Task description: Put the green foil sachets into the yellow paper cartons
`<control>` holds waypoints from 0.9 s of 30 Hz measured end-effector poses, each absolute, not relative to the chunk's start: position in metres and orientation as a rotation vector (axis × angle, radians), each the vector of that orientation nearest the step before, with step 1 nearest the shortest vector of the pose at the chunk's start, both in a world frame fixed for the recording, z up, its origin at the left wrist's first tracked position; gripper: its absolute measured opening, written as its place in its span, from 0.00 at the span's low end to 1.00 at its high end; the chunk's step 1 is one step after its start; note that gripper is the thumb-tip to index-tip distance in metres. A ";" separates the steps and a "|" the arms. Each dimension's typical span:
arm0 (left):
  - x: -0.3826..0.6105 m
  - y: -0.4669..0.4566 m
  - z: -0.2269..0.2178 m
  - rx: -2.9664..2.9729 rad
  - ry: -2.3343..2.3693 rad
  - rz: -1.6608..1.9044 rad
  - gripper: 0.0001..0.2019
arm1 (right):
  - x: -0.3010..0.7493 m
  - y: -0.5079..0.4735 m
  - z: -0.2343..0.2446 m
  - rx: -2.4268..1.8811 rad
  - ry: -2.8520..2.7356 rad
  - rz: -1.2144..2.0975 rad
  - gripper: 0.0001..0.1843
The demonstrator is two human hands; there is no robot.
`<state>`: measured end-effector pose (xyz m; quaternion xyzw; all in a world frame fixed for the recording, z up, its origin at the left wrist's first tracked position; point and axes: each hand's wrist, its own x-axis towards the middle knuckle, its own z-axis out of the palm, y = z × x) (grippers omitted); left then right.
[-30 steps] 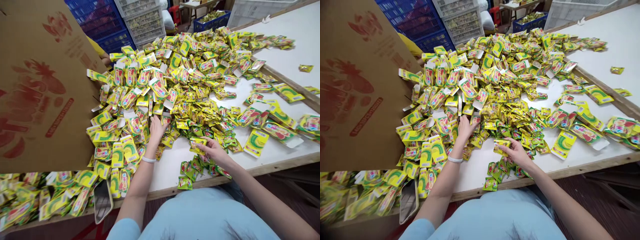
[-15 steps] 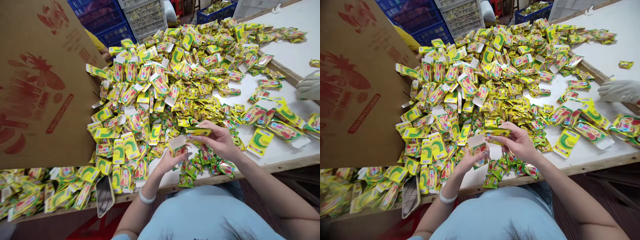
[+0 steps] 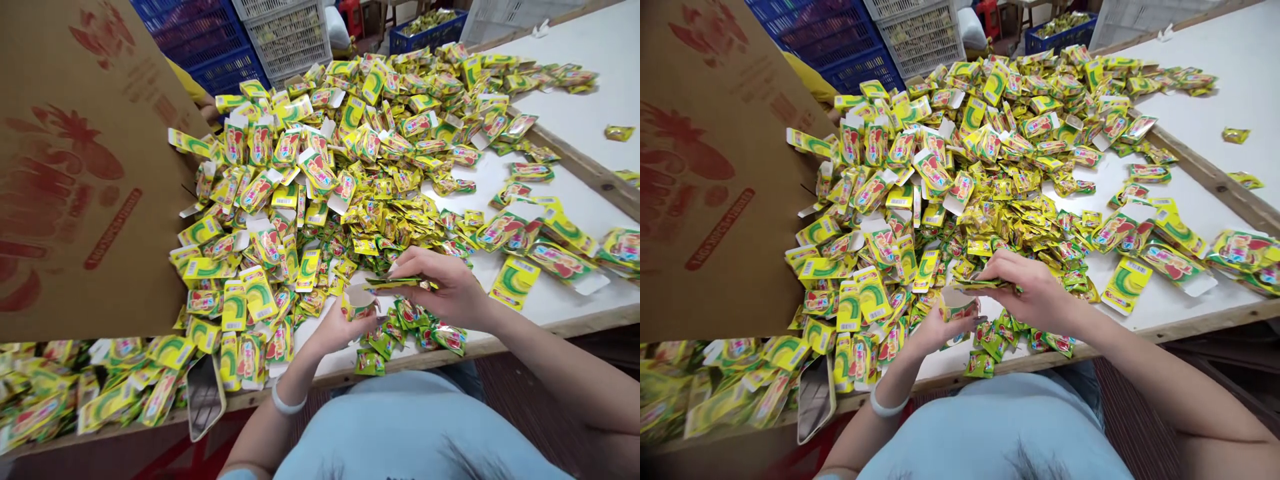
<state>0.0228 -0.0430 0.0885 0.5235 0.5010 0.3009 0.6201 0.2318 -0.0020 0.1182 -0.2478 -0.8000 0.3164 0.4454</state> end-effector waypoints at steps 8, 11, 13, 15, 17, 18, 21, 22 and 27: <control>0.032 -0.052 0.094 1.224 1.025 0.633 0.14 | 0.223 -0.005 0.101 -0.663 -2.058 0.849 0.07; 0.032 -0.052 0.088 1.329 1.073 0.605 0.11 | 0.226 -0.009 0.109 -0.838 -2.315 0.870 0.07; 0.033 -0.052 0.081 1.401 1.085 0.557 0.08 | 0.228 -0.010 0.117 -0.920 -2.494 0.874 0.07; 0.033 -0.052 0.074 1.422 1.069 0.528 0.06 | 0.230 -0.011 0.124 -0.889 -2.570 0.907 0.09; 0.031 -0.053 0.070 1.401 1.040 0.534 0.09 | 0.234 -0.011 0.125 -0.805 -2.484 0.954 0.09; 0.029 -0.054 0.069 1.389 1.028 0.544 0.12 | 0.236 -0.011 0.122 -0.766 -2.411 0.965 0.08; 0.028 -0.059 0.075 1.391 0.998 0.525 0.22 | 0.242 -0.016 0.108 -0.668 -2.272 0.974 0.13; 0.030 -0.061 0.078 1.396 0.994 0.507 0.24 | 0.242 -0.019 0.103 -0.628 -2.271 1.007 0.17; 0.047 -0.065 0.079 1.362 0.977 0.519 0.28 | 0.243 -0.034 0.090 -0.595 -2.298 1.290 0.18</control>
